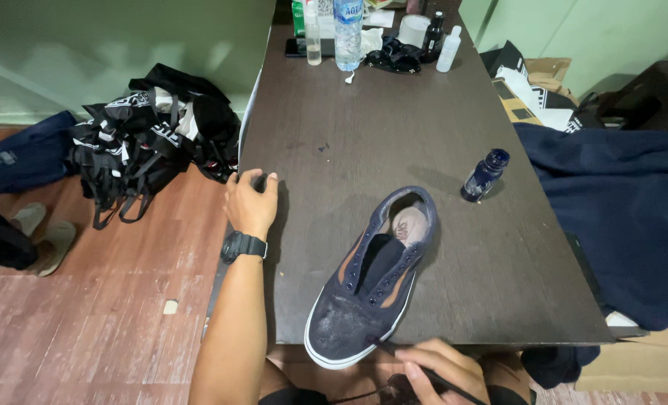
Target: The person applies a liquid from a small bottle to the dark upper material of a shoe using a thin brush, working along the edges and seams.
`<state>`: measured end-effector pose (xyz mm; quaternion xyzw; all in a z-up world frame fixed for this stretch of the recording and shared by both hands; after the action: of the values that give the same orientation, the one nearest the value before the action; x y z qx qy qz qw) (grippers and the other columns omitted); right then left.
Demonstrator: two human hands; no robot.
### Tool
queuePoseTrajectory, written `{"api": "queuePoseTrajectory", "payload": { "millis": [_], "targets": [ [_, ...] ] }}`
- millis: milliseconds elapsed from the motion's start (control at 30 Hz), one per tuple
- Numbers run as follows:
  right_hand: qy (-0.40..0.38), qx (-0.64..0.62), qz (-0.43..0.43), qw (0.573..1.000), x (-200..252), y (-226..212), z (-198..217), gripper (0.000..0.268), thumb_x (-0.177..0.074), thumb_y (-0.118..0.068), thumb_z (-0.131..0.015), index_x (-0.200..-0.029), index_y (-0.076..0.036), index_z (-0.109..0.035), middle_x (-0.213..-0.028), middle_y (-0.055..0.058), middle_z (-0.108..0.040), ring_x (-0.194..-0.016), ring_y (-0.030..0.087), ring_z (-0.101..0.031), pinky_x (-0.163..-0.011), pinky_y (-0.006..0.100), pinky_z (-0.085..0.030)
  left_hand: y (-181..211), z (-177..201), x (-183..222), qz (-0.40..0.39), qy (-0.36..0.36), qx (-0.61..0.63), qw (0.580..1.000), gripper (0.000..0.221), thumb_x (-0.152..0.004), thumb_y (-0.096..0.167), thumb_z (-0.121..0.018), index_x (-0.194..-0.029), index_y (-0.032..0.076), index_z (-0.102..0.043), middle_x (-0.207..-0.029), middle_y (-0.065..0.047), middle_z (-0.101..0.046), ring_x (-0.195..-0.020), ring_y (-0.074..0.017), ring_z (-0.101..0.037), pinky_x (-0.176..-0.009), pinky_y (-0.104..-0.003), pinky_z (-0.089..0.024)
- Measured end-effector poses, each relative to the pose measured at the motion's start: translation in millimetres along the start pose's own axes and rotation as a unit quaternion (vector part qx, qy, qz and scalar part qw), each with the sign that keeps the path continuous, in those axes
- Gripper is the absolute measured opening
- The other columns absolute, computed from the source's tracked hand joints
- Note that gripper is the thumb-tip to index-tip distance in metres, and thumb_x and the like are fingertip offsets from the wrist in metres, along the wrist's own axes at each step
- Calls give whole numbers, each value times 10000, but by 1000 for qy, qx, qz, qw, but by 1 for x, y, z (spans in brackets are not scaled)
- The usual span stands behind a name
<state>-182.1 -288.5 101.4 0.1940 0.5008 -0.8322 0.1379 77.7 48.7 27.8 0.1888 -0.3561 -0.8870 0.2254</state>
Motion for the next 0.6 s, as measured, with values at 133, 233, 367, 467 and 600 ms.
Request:
{"api": "queuePoseTrajectory", "payload": {
  "millis": [133, 233, 367, 467, 600],
  "targets": [
    [-5, 42, -62, 997, -8, 0, 13, 189, -832, -219, -609, -825, -148, -785, -714, -19, -749, -569, 73, -699, -535, 197, -489, -5, -4, -3, -14, 15, -16, 1000, 407, -809, 504, -586, -1115, 252, -680, -1387, -202, -479, -1223, -405, -481, -987, -544, -356],
    [-11, 50, -35, 998, -10, -7, 15, 170, -870, -194, -595, -853, -114, -744, -770, -5, -734, -637, 92, -711, -611, 208, -524, -3, 1, 1, -44, 44, -37, 997, 378, -798, 507, -626, -1085, 271, -691, -1325, -219, -530, -1215, -397, -501, -963, -540, -379],
    [-58, 9, 16, 998, -14, -21, 9, 161, -893, -163, -587, -910, -84, -726, -799, 15, -693, -658, 105, -668, -623, 224, -509, 15, 13, 32, -58, -72, 37, 995, 436, -820, 499, -606, -1146, 217, -672, -1365, -126, -498, -1295, -277, -436, -1058, -455, -296],
    [-55, 54, -12, 997, -23, -19, 22, 166, -892, -181, -585, -916, -117, -737, -822, -21, -708, -700, 78, -678, -652, 207, -509, 55, 55, 106, -106, -155, 205, 961, 441, -898, 410, -546, -1226, 119, -597, -1304, -63, -612, -1238, -191, -552, -1053, -340, -386],
    [-70, -50, 71, 994, -29, -22, 20, 144, -883, -107, -578, -906, -46, -706, -793, 73, -701, -643, 131, -679, -614, 220, -541, 85, 108, 222, -240, -243, 271, 900, 917, -874, 618, -469, -1475, -14, -187, -1485, -218, -416, -1353, -340, -463, -1130, -483, -337]
  ]
}}
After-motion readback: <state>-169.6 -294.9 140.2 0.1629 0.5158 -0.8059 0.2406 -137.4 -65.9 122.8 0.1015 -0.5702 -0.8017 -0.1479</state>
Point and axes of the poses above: each hand's wrist, its own x-axis away from the middle knuckle, its own z-axis out of the back of the hand, y = z × x, the point moved 10 cm from there along -x, towards the middle knuckle
